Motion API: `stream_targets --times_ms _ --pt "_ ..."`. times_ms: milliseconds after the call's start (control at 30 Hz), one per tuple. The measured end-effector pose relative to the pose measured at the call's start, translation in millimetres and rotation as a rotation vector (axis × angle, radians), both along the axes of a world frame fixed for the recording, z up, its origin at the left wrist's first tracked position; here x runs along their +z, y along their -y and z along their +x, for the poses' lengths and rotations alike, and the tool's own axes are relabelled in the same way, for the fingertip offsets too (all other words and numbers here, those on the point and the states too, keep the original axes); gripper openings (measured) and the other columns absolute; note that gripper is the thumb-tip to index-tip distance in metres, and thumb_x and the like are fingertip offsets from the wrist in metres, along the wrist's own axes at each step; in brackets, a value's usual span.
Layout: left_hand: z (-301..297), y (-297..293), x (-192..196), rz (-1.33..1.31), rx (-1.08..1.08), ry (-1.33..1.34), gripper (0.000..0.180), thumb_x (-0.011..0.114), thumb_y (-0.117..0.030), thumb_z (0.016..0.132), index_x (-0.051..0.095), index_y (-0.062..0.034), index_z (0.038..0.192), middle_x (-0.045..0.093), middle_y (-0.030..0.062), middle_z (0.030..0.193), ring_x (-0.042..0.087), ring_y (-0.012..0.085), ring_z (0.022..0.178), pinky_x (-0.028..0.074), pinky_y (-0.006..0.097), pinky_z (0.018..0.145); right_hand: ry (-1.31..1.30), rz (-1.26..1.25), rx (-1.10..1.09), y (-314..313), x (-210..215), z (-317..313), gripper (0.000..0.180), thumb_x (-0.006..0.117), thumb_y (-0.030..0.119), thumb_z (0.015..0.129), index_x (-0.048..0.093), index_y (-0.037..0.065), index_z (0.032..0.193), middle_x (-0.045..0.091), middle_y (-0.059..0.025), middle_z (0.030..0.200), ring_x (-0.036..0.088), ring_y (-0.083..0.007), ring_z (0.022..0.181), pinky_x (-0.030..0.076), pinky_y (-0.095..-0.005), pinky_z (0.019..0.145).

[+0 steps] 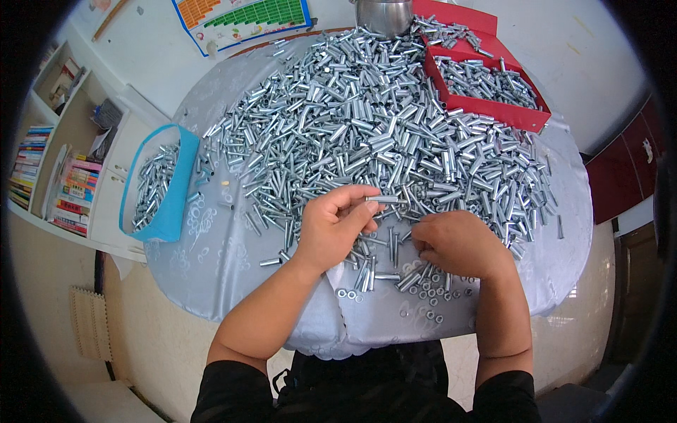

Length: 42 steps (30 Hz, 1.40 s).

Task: The person repeatedly picks up small metal bolts and washers from a large pile on a table. They insert the washers onto the bolts by hand and place the assembled units into a red box. The task involves continuous manual handling of hardware components.

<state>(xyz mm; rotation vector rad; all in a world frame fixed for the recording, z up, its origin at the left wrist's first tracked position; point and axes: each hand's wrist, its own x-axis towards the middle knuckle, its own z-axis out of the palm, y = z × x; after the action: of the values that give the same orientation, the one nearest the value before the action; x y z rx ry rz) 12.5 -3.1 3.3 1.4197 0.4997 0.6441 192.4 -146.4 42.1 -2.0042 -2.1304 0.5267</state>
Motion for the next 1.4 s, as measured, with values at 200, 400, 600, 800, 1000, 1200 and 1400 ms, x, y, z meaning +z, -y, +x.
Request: stream_targets --times_ms 200,400,600,800,1000,1200,1400 --pt "0.3 -1.8 0.3 0.004 -0.009 0.020 0.021 0.062 -0.004 0.092 0.064 0.0020 0.112 0.071 0.0106 0.093 0.064 0.0098 0.068 0.052 0.022 0.063 -0.455 0.326 -0.296 -16.2 -5.5 2.3 0.006 0.065 0.006 0.080 0.063 0.003 0.083 0.064 -0.0098 0.076 0.064 -0.0243 0.069 0.050 -0.0339 0.063" --pt "0.2 -1.3 1.8 -0.022 -0.003 0.021 0.020 0.061 -0.003 0.092 0.064 0.0023 0.112 0.071 0.0107 0.094 0.065 0.0108 0.068 0.053 0.022 0.062 -0.829 0.399 -0.544 -24.2 -14.0 -12.6 0.009 0.069 0.003 0.083 0.065 -0.002 0.090 0.067 -0.0061 0.078 0.064 -0.0106 0.070 0.051 -0.0253 0.065" --pt "-0.1 -1.5 1.4 -0.027 0.006 0.015 0.021 0.061 -0.003 0.093 0.064 0.0030 0.113 0.071 0.0115 0.096 0.066 0.0117 0.069 0.054 0.023 0.062 -1.037 0.396 -0.514 -26.2 -23.0 -8.6 0.011 0.069 0.000 0.083 0.065 -0.003 0.093 0.068 -0.0057 0.086 0.065 -0.0100 0.077 0.052 -0.0245 0.070" --pt "-0.4 -0.6 2.8 -0.046 -0.014 0.018 0.021 0.062 -0.004 0.093 0.064 0.0033 0.112 0.071 0.0125 0.096 0.067 0.0126 0.069 0.055 0.024 0.063 -1.075 0.375 -0.477 -25.8 -18.2 -7.8 0.013 0.070 -0.003 0.082 0.065 -0.002 0.094 0.068 -0.0059 0.092 0.065 -0.0101 0.084 0.053 -0.0243 0.074" --pt "-1.4 -0.7 2.2 -0.054 -0.085 0.014 0.022 0.062 -0.003 0.092 0.064 0.0033 0.113 0.071 0.0134 0.096 0.067 0.0134 0.069 0.056 0.024 0.063 -1.089 0.290 -0.482 -24.0 -14.0 -7.8 0.020 0.073 -0.001 0.082 0.066 -0.002 0.101 0.069 -0.0046 0.091 0.065 -0.0106 0.083 0.053 -0.0242 0.074" --pt "-1.1 -1.9 6.2 -0.082 -0.084 0.056 0.022 0.062 -0.004 0.093 0.064 0.0033 0.113 0.071 0.0141 0.095 0.067 0.0131 0.069 0.056 0.024 0.063 -0.965 0.208 -0.535 -18.9 0.8 -1.9 0.013 0.073 0.004 0.081 0.069 0.000 0.092 0.069 -0.0047 0.087 0.066 -0.0122 0.077 0.052 -0.0272 0.067" --pt "-1.7 -3.2 4.2 -0.098 -0.068 0.077 0.022 0.062 -0.005 0.093 0.064 0.0032 0.113 0.071 0.0150 0.095 0.068 0.0122 0.070 0.055 0.024 0.063 -0.200 0.211 -0.085 -5.1 -2.4 21.1 0.011 0.068 0.013 0.073 0.072 0.009 0.082 0.063 -0.0091 0.077 0.062 -0.0307 0.076 0.050 -0.0403 0.068"
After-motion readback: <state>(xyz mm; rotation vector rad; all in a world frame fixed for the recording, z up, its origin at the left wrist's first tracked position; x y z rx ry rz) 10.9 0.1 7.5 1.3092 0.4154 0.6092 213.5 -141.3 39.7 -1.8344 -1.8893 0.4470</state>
